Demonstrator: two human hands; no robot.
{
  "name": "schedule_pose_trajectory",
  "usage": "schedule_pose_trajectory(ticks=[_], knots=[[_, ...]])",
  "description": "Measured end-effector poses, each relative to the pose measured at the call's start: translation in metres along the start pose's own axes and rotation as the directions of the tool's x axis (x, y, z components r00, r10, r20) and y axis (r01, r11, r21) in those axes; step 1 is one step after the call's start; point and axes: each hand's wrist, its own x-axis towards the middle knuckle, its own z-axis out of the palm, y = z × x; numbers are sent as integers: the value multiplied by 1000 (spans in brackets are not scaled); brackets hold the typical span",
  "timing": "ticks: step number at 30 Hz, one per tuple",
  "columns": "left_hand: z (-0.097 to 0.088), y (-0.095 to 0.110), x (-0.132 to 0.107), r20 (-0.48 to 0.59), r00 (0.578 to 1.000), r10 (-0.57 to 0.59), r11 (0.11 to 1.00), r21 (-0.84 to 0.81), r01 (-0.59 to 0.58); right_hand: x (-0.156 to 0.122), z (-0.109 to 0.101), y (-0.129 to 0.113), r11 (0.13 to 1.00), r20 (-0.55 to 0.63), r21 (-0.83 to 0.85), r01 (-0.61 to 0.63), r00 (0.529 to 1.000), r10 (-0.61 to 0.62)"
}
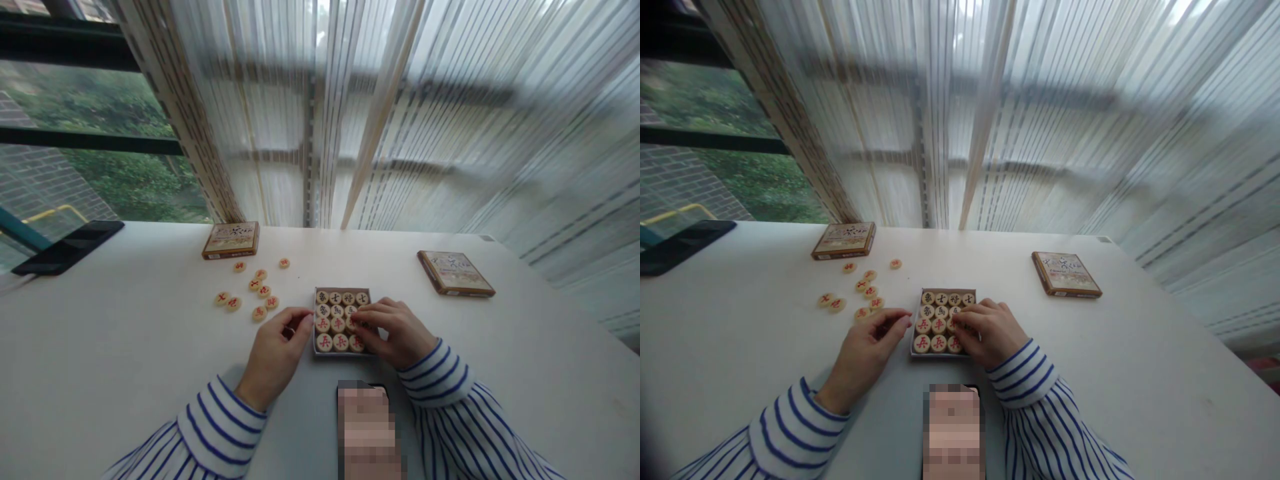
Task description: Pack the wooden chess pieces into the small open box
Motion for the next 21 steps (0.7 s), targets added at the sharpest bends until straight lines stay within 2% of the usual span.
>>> schedule_pose_trajectory(ticks=[12,21], knots=[[1,-3,-1,11,1000,3,1000,0,-3,0,-4,-4,995,69,-29,-92,993,94],[1,-2,0,8,1000,-5,1000,-7,5,-1,-5,1,997,117,-32,-67,991,70]])
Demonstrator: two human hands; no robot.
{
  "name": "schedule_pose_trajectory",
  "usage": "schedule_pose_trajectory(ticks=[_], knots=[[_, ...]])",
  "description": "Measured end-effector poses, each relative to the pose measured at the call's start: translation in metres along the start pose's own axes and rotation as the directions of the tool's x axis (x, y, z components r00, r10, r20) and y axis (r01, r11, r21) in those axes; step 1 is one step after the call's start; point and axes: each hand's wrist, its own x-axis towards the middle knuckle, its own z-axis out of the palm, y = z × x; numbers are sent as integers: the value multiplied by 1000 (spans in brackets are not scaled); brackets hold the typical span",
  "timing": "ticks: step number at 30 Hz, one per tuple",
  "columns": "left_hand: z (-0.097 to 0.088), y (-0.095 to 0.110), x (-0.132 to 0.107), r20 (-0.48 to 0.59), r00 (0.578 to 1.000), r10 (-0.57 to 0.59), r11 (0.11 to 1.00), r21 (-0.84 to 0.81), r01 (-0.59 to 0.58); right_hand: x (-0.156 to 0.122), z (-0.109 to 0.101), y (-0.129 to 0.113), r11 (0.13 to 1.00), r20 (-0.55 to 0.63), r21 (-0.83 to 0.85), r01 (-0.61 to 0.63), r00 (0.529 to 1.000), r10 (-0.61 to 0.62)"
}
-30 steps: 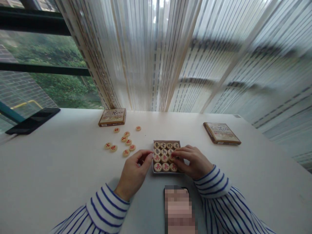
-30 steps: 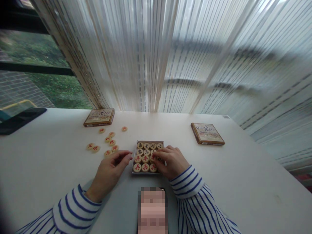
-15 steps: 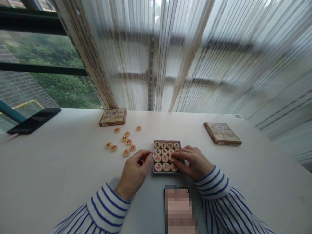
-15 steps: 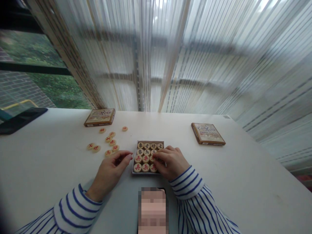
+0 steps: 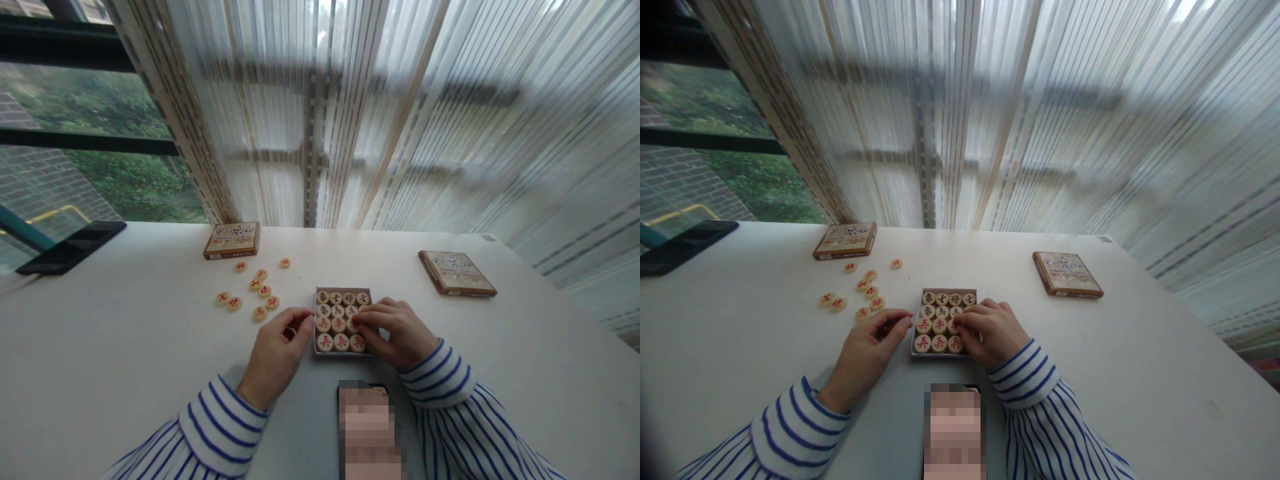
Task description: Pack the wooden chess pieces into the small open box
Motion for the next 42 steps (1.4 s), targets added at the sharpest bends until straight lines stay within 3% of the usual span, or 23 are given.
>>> schedule_pose_trajectory(ticks=[8,14,21,29,42], knots=[[0,0,-1,-1,1000,6,1000,5,-6,0,0,0,1000,-14,14,13,1000,-13],[0,-2,0,10,1000,5,999,35,-6,-1,-6,-4,999,-81,-13,-48,996,47],[0,-3,-1,48,999,0,999,33,-1,-7,-23,-3,990,68,-23,-139,988,140],[0,-2,-2,52,999,0,999,37,-1,-7,-24,-9,979,208,-17,-205,957,204],[1,5,-7,97,995,25,999,43,-30,-6,-21,-4,975,94,-21,-223,970,224]])
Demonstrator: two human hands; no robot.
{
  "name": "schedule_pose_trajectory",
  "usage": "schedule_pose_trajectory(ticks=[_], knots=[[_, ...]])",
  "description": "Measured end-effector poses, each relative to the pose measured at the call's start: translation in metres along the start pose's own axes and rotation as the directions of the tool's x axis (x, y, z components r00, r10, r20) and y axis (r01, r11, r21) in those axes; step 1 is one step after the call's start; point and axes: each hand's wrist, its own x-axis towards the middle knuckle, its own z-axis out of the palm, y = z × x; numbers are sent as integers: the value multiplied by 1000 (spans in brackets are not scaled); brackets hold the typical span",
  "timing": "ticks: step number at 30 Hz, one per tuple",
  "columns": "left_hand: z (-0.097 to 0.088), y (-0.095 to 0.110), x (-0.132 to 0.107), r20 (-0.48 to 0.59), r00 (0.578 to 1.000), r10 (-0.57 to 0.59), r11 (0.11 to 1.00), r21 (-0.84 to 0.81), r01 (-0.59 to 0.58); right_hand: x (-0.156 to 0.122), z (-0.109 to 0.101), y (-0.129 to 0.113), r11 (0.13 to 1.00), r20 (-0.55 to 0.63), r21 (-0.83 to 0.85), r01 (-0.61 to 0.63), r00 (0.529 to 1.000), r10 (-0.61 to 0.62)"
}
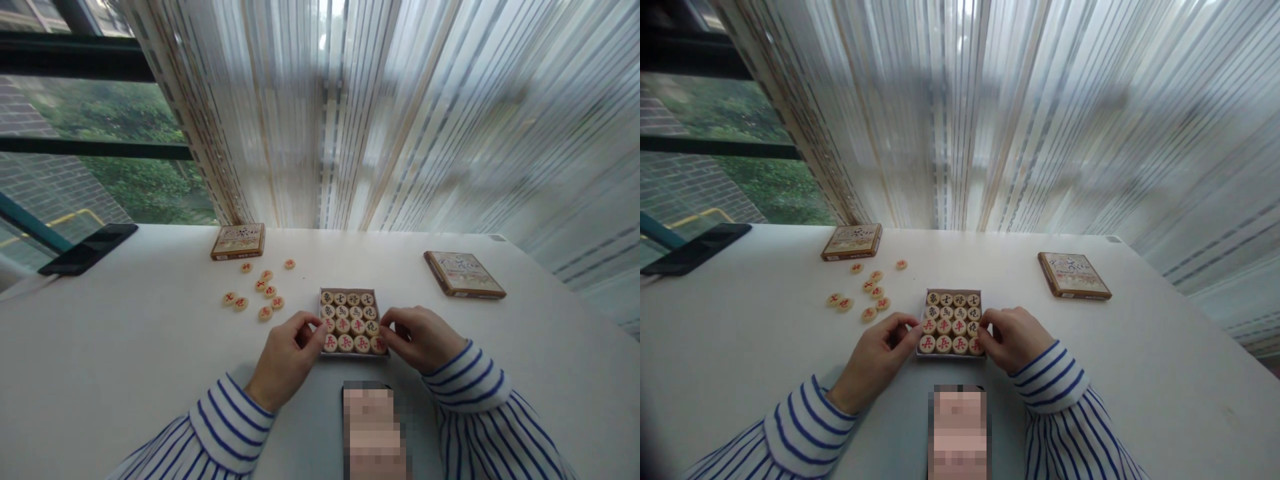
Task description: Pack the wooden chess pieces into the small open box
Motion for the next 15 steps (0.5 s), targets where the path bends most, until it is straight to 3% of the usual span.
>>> schedule_pose_trajectory(ticks=[9,15], knots=[[-1,-6,-3,29,997,66,996,63,-68,4,4,3,996,-117,6,92,989,-91],[-18,-10,-14,-86,995,55,997,60,-50,9,4,-8,982,-179,90,165,973,-147]])
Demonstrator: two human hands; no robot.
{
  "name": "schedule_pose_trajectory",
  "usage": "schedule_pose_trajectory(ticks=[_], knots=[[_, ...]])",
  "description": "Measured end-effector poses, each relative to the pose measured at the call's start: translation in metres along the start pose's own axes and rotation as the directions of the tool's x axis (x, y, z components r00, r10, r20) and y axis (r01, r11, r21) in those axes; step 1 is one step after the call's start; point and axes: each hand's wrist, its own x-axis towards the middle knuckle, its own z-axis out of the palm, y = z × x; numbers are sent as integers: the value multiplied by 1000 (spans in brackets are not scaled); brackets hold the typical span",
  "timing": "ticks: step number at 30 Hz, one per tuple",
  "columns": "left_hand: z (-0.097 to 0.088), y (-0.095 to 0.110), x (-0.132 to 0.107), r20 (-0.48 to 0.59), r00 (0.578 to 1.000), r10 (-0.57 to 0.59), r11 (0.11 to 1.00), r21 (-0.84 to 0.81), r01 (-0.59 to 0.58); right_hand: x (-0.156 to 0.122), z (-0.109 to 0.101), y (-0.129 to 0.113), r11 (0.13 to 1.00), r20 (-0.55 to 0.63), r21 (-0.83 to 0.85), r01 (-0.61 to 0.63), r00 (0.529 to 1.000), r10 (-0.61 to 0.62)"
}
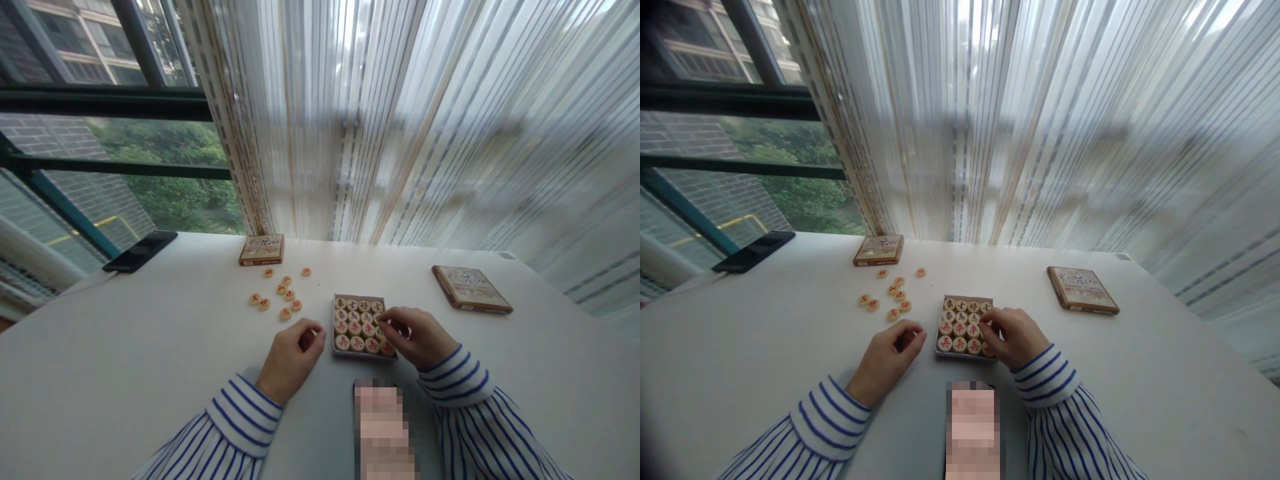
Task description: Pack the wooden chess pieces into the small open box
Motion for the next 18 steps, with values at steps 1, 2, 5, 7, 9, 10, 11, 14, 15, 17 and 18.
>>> schedule_pose_trajectory(ticks=[1,2,5,7,9,10,11,14,15,17,18], knots=[[-5,-3,-1,-24,1000,-15,1000,0,15,2,-1,-3,1000,-3,6,14,1000,-14],[-10,-6,-3,-44,998,-33,999,3,34,5,-2,-7,999,-7,7,31,999,-31],[-27,-16,-4,-107,990,-89,995,37,93,14,-7,-20,996,-17,-10,92,996,-92],[-38,-21,-2,-154,983,-99,989,96,114,23,-9,-28,993,-1,-36,115,993,-115],[-48,-22,4,-185,979,-81,979,169,113,33,-9,-35,991,42,-63,119,992,-117],[-52,-22,8,-201,977,-67,972,207,109,39,-7,-38,990,70,-76,119,991,-114],[-56,-21,13,-222,974,-53,964,242,108,45,-5,-42,989,99,-87,119,989,-110],[-63,-20,29,-290,957,-20,942,316,115,64,5,-52,986,197,-121,114,976,-89],[-63,-20,34,-303,953,-11,940,323,113,71,9,-56,986,239,-131,108,968,-74],[-62,-23,41,-332,943,5,941,320,108,83,16,-62,983,306,-154,100,951,-49],[-61,-25,43,-343,939,13,944,314,102,89,20,-65,981,333,-173,90,942,-28]])
